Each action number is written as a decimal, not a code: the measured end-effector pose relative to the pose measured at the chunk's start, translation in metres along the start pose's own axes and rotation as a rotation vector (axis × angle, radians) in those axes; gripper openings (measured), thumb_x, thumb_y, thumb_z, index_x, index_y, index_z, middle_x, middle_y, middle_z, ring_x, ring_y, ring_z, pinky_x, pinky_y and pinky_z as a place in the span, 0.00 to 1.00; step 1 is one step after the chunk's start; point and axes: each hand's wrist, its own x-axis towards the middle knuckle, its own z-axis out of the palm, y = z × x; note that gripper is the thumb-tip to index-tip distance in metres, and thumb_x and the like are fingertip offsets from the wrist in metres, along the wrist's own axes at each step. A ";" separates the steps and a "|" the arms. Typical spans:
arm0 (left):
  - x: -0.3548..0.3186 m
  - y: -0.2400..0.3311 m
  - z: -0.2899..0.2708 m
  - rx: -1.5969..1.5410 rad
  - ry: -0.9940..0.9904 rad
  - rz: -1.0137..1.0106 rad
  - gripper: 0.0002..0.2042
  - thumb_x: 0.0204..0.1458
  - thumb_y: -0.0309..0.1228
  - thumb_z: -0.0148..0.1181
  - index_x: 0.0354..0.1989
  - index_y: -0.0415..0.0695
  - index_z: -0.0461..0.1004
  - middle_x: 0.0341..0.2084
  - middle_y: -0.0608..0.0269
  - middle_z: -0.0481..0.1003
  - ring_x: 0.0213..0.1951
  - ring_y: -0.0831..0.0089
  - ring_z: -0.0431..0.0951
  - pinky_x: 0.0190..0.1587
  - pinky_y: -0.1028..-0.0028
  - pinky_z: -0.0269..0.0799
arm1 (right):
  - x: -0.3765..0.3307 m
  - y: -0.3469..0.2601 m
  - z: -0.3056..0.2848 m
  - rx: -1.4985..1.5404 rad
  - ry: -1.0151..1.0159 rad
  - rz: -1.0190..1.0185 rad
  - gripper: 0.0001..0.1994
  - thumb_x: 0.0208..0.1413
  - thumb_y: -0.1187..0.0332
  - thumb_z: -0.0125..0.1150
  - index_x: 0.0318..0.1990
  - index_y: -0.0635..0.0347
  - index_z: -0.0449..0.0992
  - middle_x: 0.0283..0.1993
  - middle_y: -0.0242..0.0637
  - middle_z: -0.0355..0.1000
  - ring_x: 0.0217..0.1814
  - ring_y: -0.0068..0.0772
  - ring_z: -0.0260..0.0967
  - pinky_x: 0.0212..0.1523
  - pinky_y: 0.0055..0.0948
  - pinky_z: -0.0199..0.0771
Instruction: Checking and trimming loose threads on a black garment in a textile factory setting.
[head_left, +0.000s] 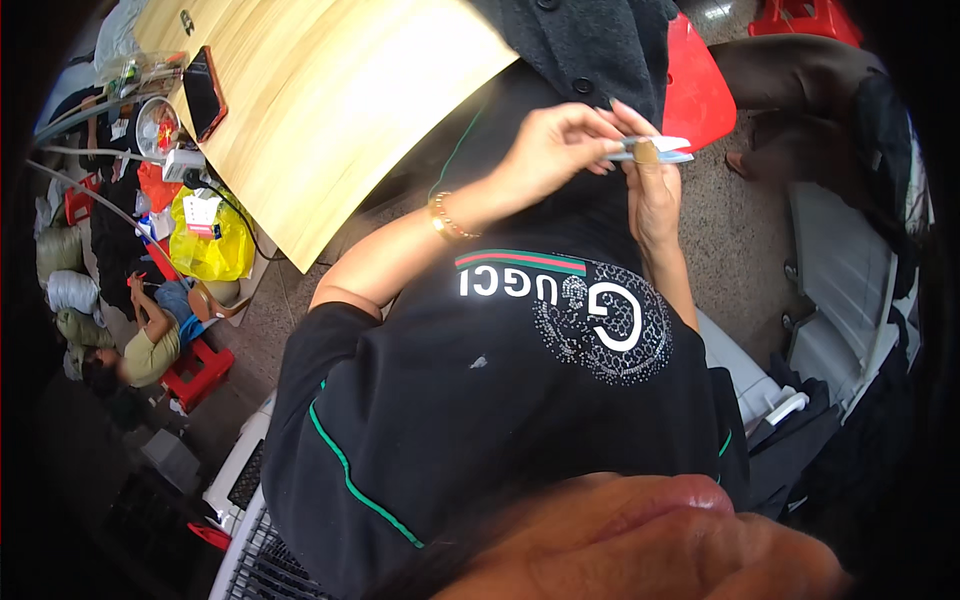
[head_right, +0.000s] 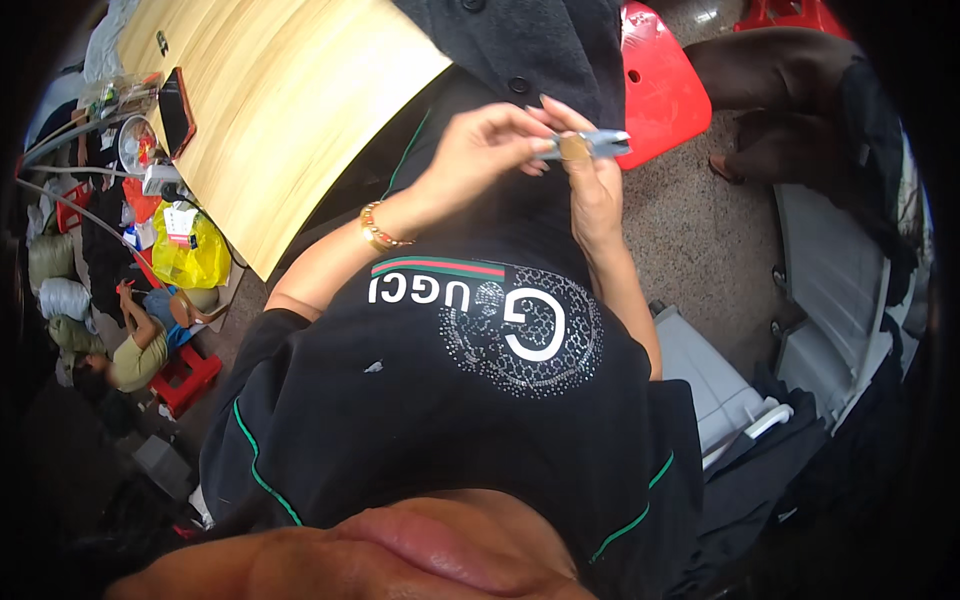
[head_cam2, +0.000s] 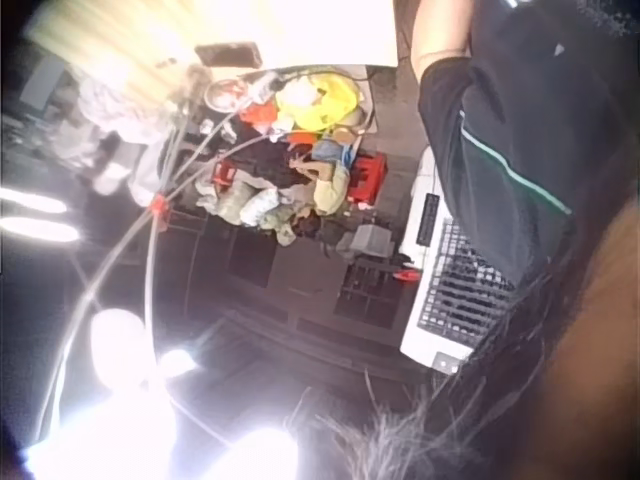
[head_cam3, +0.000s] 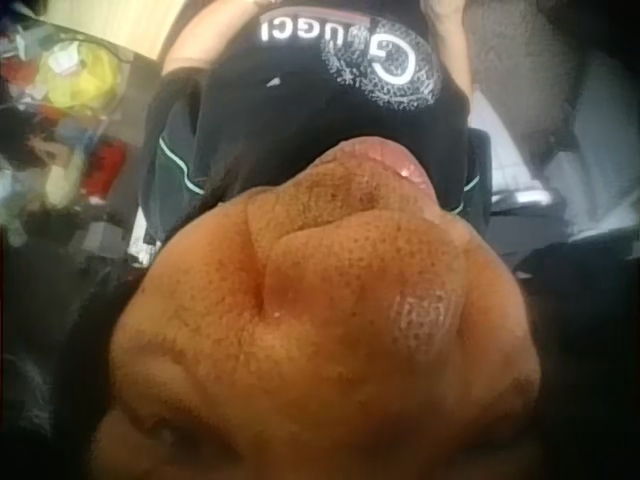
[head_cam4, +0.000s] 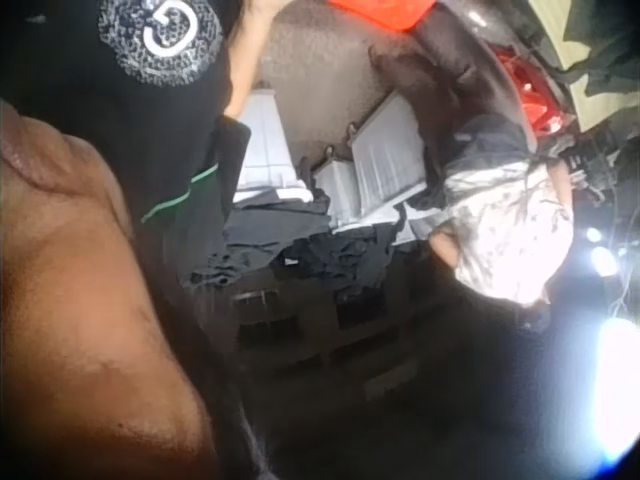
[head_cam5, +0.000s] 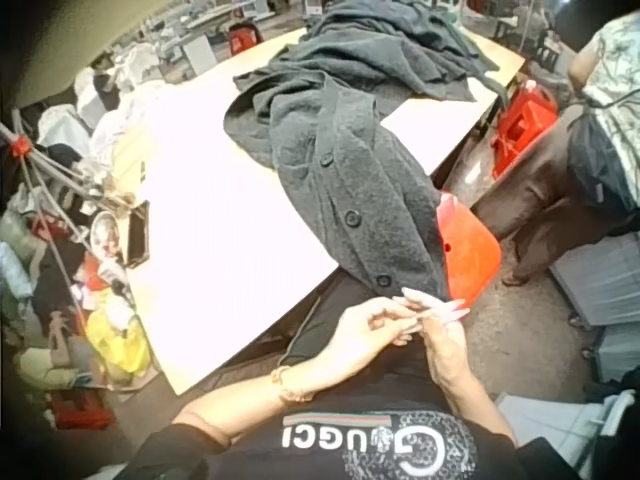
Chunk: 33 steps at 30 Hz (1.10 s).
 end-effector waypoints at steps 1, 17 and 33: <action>0.000 -0.003 0.004 -0.057 -0.046 -0.012 0.06 0.56 0.22 0.60 0.39 0.35 0.76 0.33 0.59 0.79 0.35 0.77 0.79 0.39 0.77 0.78 | -0.004 0.001 -0.003 -0.013 0.047 0.018 0.22 0.67 0.58 0.48 0.58 0.69 0.68 0.56 0.47 0.70 0.56 0.32 0.69 0.58 0.30 0.66; 0.016 -0.061 -0.007 -0.142 0.182 -0.424 0.32 0.59 0.33 0.57 0.68 0.37 0.50 0.60 0.53 0.63 0.52 0.64 0.75 0.51 0.68 0.73 | -0.031 0.019 -0.067 -0.614 0.204 0.013 0.13 0.66 0.63 0.52 0.49 0.64 0.69 0.37 0.29 0.69 0.36 0.16 0.63 0.38 0.18 0.64; 0.000 -0.032 -0.003 -0.340 0.014 -0.458 0.08 0.61 0.34 0.56 0.40 0.43 0.71 0.31 0.63 0.79 0.27 0.79 0.81 0.27 0.86 0.71 | -0.041 -0.006 -0.047 -1.122 0.081 -0.382 0.20 0.50 0.76 0.68 0.53 0.60 0.77 0.42 0.37 0.77 0.39 0.27 0.73 0.42 0.23 0.72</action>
